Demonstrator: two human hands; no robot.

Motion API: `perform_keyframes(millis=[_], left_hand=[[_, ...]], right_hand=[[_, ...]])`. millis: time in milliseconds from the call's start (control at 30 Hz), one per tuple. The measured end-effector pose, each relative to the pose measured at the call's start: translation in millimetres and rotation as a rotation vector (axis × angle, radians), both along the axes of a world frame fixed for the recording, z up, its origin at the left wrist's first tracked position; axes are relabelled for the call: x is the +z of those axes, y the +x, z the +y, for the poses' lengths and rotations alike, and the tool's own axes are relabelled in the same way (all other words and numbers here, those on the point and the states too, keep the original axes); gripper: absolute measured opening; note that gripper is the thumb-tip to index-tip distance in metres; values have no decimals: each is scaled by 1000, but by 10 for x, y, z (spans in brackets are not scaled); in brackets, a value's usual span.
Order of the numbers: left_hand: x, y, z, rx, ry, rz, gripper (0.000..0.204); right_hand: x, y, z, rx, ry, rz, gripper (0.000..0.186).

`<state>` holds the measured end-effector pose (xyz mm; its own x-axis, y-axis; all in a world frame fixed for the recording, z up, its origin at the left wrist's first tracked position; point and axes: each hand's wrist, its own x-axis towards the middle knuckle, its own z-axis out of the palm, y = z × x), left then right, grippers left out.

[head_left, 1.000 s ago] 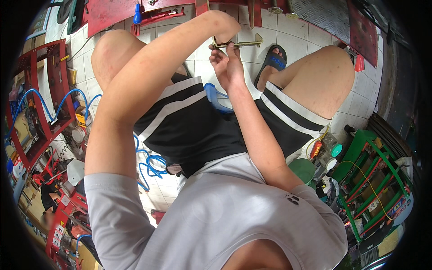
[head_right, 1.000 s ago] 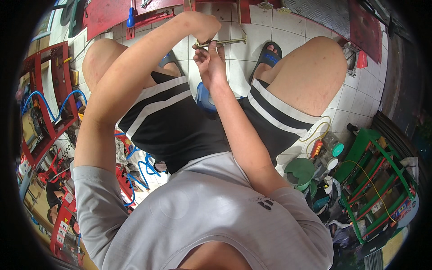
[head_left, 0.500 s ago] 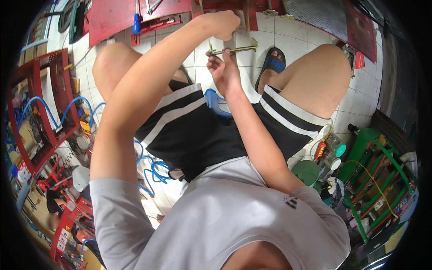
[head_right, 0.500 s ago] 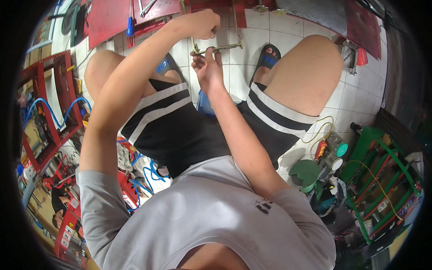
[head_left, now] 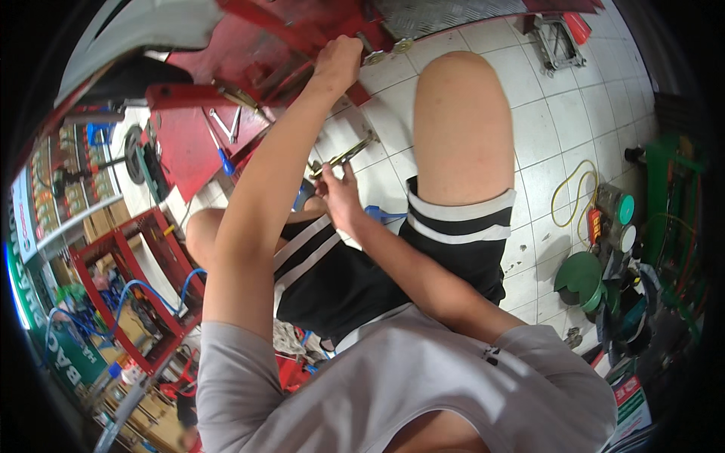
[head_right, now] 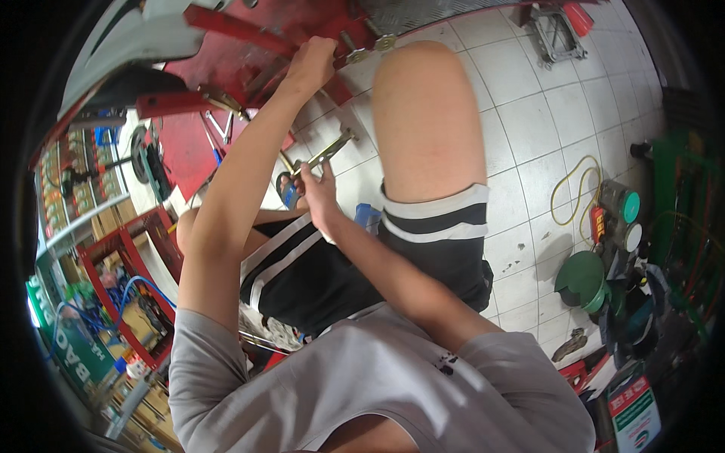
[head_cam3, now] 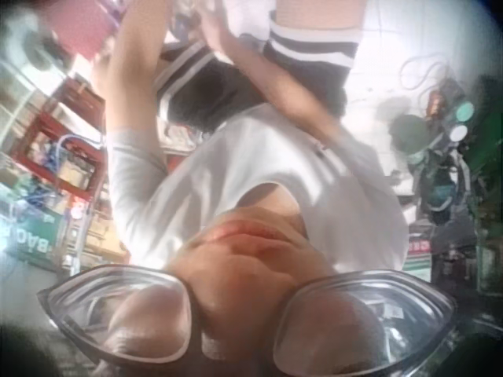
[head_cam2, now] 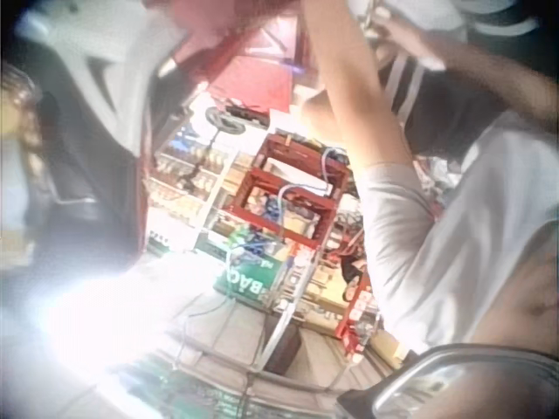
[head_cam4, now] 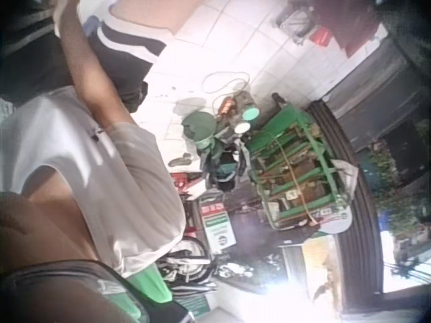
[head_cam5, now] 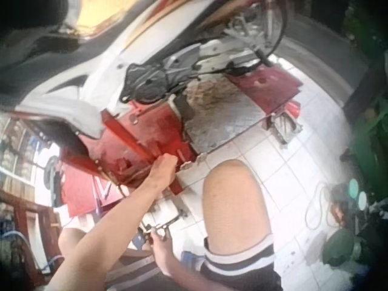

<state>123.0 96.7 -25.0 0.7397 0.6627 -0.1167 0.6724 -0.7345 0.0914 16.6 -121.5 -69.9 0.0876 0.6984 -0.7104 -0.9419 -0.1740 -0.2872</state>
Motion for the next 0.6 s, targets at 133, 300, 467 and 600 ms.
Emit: perform_keyframes(millis=[133,300,467,600], left_hand=[[-378,215,202,-75,-1,106,16],[-367,-35,264,-197,81,111,17],[492,-467,-177,-92,33,-266,15],[747,-1236,-314,76,23,-328,21]], right_hand=[[155,76,-60,39,-26,-15,34],[225,3,-72,2,-51,-37,22],[188,128,2,-39,-74,-11,29],[65,23,-39,18,-18,-24,28]])
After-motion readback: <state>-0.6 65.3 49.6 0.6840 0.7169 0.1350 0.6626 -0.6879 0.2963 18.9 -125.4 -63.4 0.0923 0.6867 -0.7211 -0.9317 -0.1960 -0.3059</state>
